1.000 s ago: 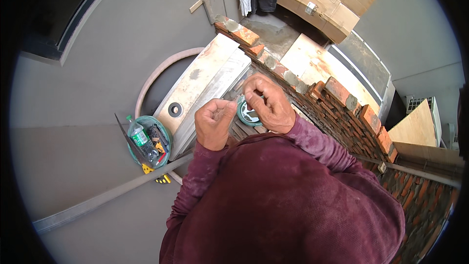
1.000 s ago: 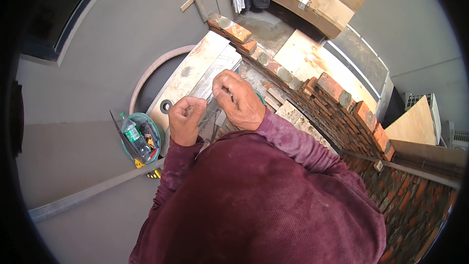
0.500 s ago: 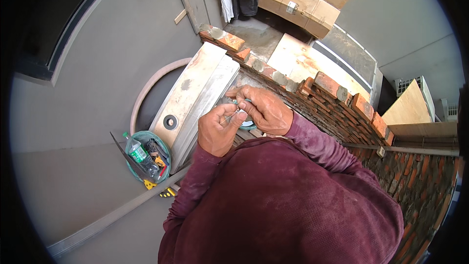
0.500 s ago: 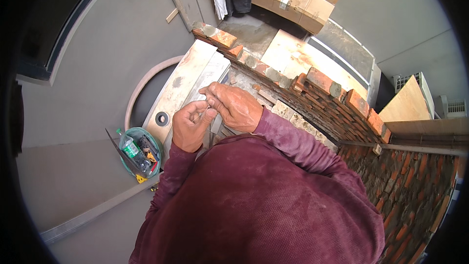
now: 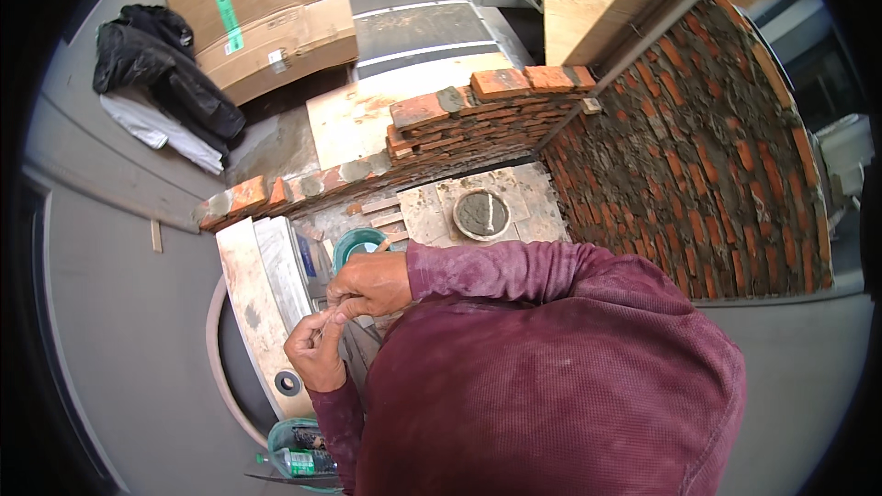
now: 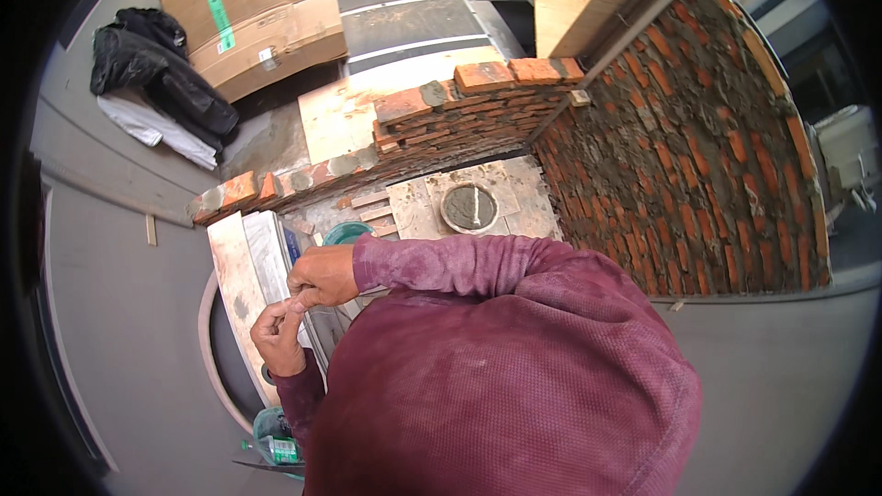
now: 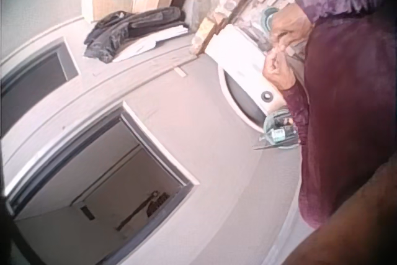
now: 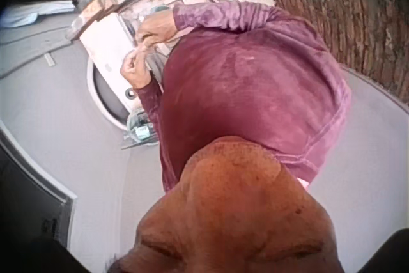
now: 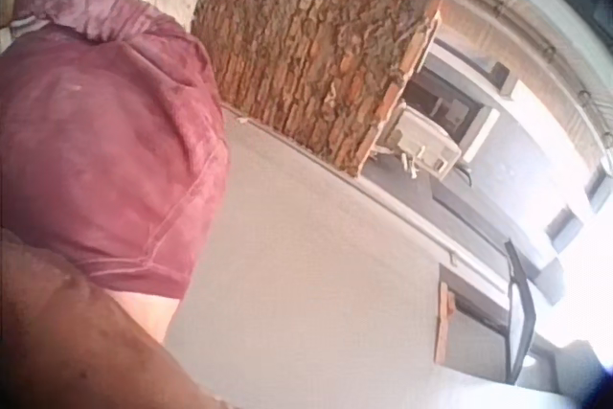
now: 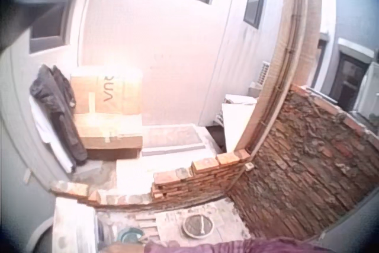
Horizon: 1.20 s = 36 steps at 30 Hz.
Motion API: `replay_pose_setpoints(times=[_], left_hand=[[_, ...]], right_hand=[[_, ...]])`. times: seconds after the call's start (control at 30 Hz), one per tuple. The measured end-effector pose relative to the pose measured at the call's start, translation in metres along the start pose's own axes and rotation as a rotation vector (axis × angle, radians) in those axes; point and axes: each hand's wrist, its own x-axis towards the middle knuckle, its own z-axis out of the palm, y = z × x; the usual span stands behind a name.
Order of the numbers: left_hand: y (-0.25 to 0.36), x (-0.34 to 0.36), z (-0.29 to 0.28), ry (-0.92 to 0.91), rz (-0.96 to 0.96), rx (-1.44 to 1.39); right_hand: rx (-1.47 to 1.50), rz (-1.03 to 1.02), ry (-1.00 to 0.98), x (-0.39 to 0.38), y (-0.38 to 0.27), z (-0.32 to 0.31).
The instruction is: The person measures a brick wall using a string line and a level, applies mortar to the bricks, and secures a metal track to the structure.
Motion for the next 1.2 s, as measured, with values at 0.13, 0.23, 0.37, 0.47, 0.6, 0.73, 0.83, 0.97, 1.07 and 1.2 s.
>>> replay_pose_setpoints(times=[0.13,0.23,0.37,0.47,0.6,0.73,0.83,0.97,1.07,1.2], left_hand=[[-0.001,0.003,0.021,-0.121,0.009,0.214],[0.005,0.002,0.055,-0.167,-0.008,0.21],[0.0,0.01,0.097,-0.251,-0.03,0.304],[-0.001,0.015,0.139,-0.262,-0.036,0.354],[-0.001,0.017,0.194,-0.328,-0.091,0.424],[-0.014,0.022,0.224,-0.495,-0.197,0.528],[-0.027,0.023,0.244,-0.639,-0.404,0.295],[-0.027,0.029,0.283,-0.772,-0.547,0.169],[-0.018,0.038,0.3,-0.845,-0.716,0.047],[-0.029,0.036,0.313,-0.975,-0.858,-0.262]], right_hand=[[-0.236,0.05,0.066,-0.03,0.007,0.001],[-0.514,0.098,0.075,-0.051,0.017,-0.001],[-0.532,-0.016,0.146,-0.087,0.055,-0.012],[-0.517,-0.061,0.276,-0.122,0.077,-0.03],[-0.433,-0.032,0.355,-0.174,0.094,-0.05],[-0.432,0.058,0.289,-0.211,0.127,-0.063],[-0.424,0.018,0.23,-0.247,0.139,-0.082],[-0.44,-0.072,0.283,-0.282,0.141,-0.112],[-0.436,-0.146,0.368,-0.298,0.142,-0.126],[-0.464,-0.201,0.381,-0.313,0.147,-0.132]])
